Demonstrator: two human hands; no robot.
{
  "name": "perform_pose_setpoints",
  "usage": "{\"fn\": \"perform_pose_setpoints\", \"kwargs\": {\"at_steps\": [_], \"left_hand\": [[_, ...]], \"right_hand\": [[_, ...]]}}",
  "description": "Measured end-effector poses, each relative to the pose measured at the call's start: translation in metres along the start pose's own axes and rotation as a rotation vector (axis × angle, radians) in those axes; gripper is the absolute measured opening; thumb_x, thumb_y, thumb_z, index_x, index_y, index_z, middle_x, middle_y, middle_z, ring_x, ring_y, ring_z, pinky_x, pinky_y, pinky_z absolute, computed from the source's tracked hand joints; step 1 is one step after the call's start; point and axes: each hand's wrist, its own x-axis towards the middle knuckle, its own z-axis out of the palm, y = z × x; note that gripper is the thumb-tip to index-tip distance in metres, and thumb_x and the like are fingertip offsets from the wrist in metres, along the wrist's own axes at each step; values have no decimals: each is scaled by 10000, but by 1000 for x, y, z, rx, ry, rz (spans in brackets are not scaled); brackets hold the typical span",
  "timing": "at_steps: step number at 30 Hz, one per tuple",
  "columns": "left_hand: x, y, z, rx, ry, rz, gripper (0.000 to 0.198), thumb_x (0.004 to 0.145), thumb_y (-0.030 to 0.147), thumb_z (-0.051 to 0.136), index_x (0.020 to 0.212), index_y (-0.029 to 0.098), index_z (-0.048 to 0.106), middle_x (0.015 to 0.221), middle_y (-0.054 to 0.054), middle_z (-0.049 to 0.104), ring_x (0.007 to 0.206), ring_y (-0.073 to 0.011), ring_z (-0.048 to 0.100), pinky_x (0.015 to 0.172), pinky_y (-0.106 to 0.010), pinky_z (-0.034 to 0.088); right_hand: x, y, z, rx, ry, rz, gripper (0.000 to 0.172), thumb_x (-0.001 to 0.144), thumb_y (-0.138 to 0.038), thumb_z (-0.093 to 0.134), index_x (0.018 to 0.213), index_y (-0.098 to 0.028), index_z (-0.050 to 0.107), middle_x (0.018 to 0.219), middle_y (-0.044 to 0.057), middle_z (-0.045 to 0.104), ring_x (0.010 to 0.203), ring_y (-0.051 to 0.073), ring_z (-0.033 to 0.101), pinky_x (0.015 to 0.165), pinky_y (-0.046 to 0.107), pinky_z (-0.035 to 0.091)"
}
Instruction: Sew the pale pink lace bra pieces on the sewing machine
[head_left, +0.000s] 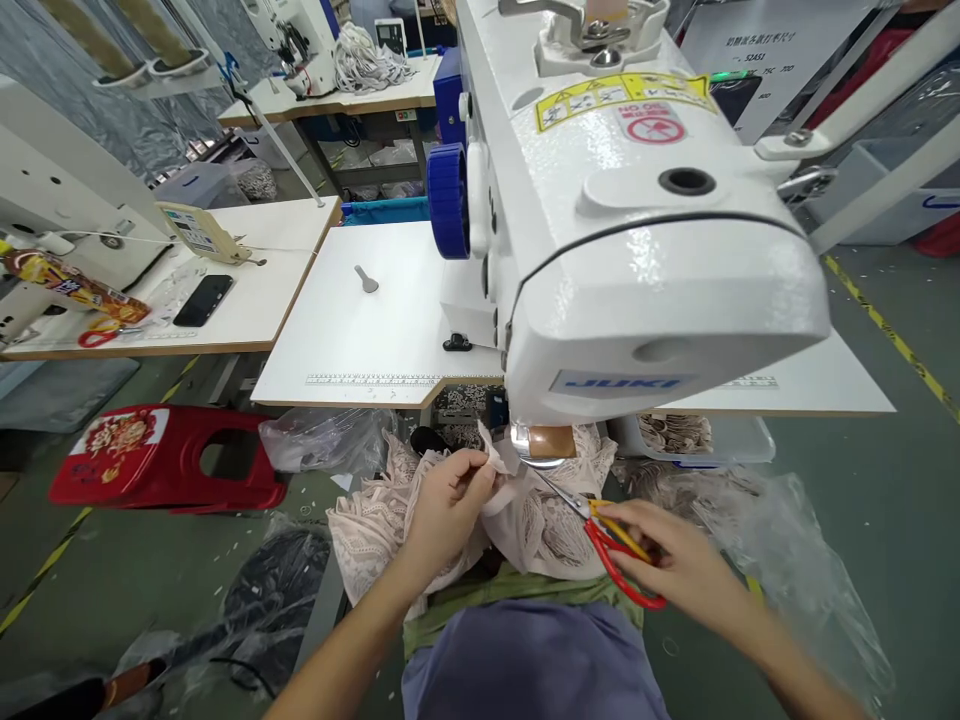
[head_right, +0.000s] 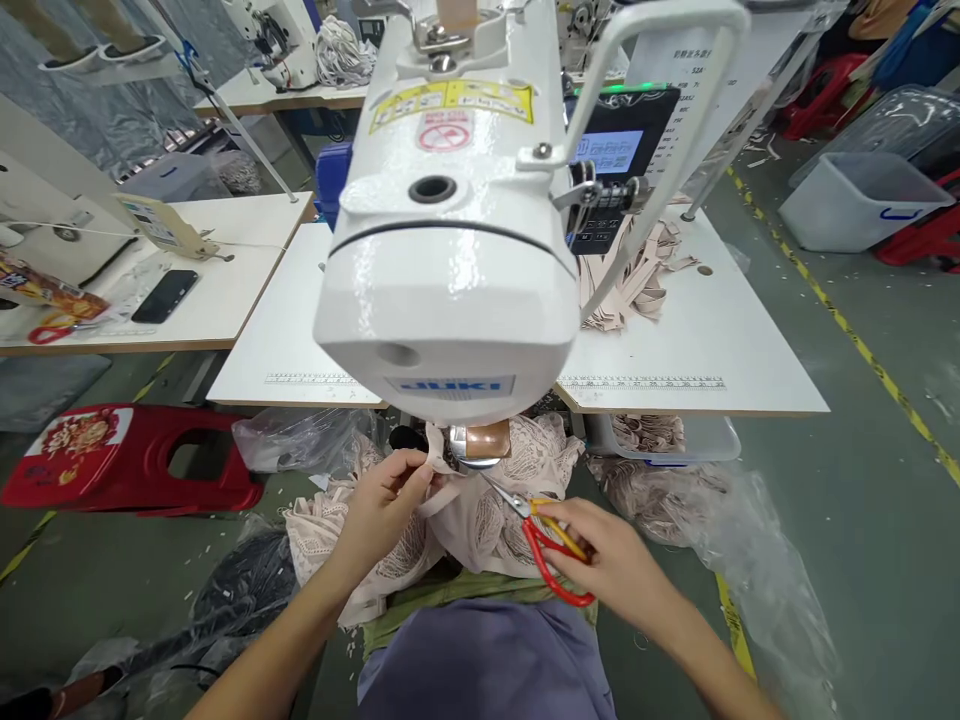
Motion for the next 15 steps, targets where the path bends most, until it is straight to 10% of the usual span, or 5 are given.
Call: {"fn": "perform_pose_setpoints", "kwargs": {"at_steps": [4, 10, 15], "left_hand": [[5, -7, -10, 412, 15, 174, 285, 895, 316, 461, 1018, 222, 700, 819, -70, 739, 722, -215, 666, 648, -290, 481], [16, 11, -27, 302, -299, 77, 264, 939, 290, 460, 1072, 233, 680, 883, -64, 768, 807, -220, 724, 626, -258, 517], [15, 10, -27, 692, -222, 304, 249, 967, 221, 425, 975, 181, 671, 858, -105, 739, 800, -259, 687, 669, -348, 520]], "right_hand": [[31, 40, -41, -252, 95, 120, 306, 850, -414, 608, 1084, -241, 700, 908, 84, 761, 641, 249, 690, 484, 333, 521], [111, 74, -100, -509, 211, 295, 308, 876, -315, 531, 1063, -145, 708, 984, 168, 736, 896, 332, 685, 748, 428, 541], [89, 38, -64, -233, 362, 124, 341, 956, -417, 458, 1014, -200, 715, 1006, 137, 720, 978, 296, 666, 846, 437, 534]]}}
